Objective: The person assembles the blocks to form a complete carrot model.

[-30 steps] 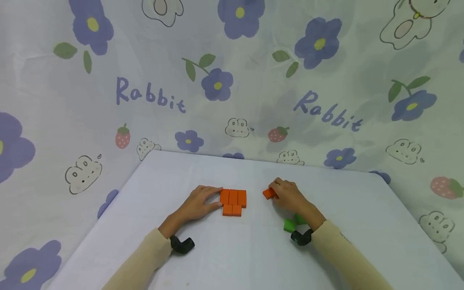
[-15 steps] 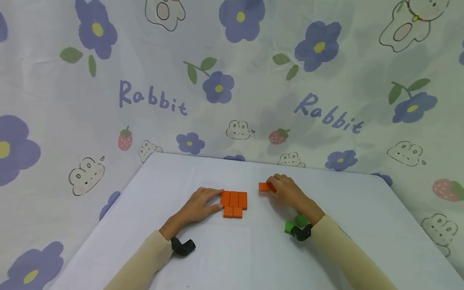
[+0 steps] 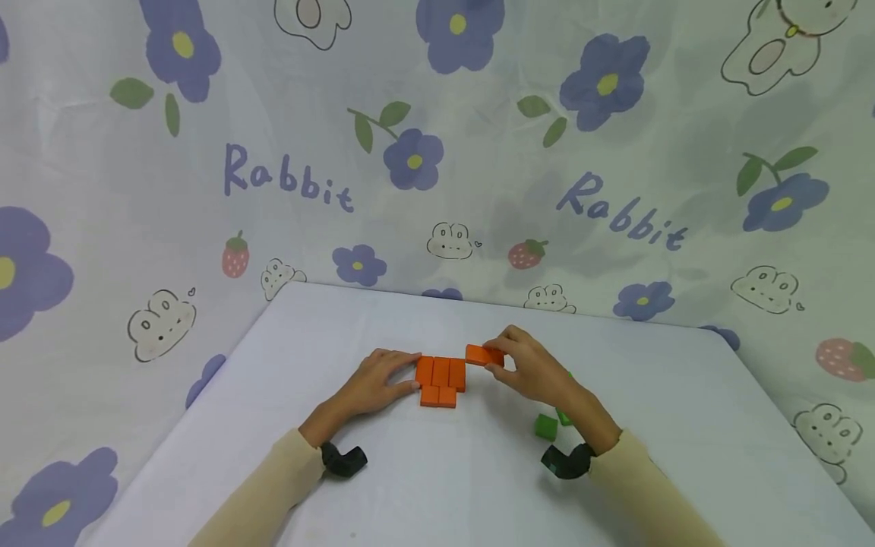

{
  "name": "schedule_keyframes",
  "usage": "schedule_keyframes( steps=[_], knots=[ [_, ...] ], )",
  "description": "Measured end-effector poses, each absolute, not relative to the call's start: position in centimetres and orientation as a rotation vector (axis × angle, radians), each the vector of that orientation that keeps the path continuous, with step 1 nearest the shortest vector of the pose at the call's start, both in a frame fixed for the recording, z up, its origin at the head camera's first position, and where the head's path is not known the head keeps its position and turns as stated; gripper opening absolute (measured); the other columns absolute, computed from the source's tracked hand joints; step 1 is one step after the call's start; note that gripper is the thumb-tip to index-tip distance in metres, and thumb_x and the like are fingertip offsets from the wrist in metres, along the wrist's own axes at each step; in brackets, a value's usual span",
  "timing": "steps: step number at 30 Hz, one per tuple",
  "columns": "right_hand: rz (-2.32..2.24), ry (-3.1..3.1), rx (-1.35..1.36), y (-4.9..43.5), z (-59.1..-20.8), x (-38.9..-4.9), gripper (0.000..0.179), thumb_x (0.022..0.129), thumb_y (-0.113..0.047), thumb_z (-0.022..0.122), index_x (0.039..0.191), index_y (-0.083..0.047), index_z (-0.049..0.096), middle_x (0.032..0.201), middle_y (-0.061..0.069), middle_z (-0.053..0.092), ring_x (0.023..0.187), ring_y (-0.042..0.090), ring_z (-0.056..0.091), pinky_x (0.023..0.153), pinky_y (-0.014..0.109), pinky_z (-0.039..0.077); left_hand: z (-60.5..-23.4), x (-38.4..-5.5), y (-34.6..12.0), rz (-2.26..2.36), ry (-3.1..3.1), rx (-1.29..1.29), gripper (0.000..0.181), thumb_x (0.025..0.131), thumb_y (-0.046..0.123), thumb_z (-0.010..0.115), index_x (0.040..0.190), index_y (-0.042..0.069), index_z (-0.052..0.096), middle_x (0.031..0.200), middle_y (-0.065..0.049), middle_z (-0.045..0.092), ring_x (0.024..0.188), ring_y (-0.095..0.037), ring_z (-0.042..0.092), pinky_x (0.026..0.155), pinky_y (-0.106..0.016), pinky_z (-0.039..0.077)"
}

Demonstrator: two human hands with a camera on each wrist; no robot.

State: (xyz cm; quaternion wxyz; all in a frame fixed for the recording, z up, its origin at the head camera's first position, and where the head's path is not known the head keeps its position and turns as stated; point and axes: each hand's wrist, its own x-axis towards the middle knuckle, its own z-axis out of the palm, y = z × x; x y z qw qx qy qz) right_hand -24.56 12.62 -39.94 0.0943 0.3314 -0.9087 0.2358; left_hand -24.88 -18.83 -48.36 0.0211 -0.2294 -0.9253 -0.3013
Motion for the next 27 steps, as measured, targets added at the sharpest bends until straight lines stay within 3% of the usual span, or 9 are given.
schedule_keyframes(
  steps=[15, 27],
  knots=[
    [0.708, -2.676, 1.088, 10.0, -41.2, -21.1, 0.029, 0.086, -0.019, 0.08, 0.112, -0.01, 0.071, 0.101, -0.002, 0.06, 0.091, 0.011, 0.059, 0.082, 0.025, 0.058, -48.2, -25.1, -19.0, -0.905, -2.872, -0.715, 0.058, 0.094, 0.045, 0.067, 0.145, 0.022, 0.054, 0.144, -0.002, 0.058, 0.131, -0.028, 0.048, 0.11, -0.056, 0.037],
    [0.42, -2.614, 1.19, 7.6, -44.9, -20.1, 0.026, 0.086, -0.026, 0.079, 0.107, -0.013, 0.072, 0.098, -0.004, 0.057, 0.089, 0.008, 0.053, 0.077, 0.016, 0.052, -48.3, -25.0, -18.8, -0.94, -2.9, -0.684, 0.059, 0.094, 0.05, 0.065, 0.146, 0.025, 0.053, 0.146, 0.0, 0.056, 0.131, -0.027, 0.046, 0.109, -0.056, 0.038]
  ],
)
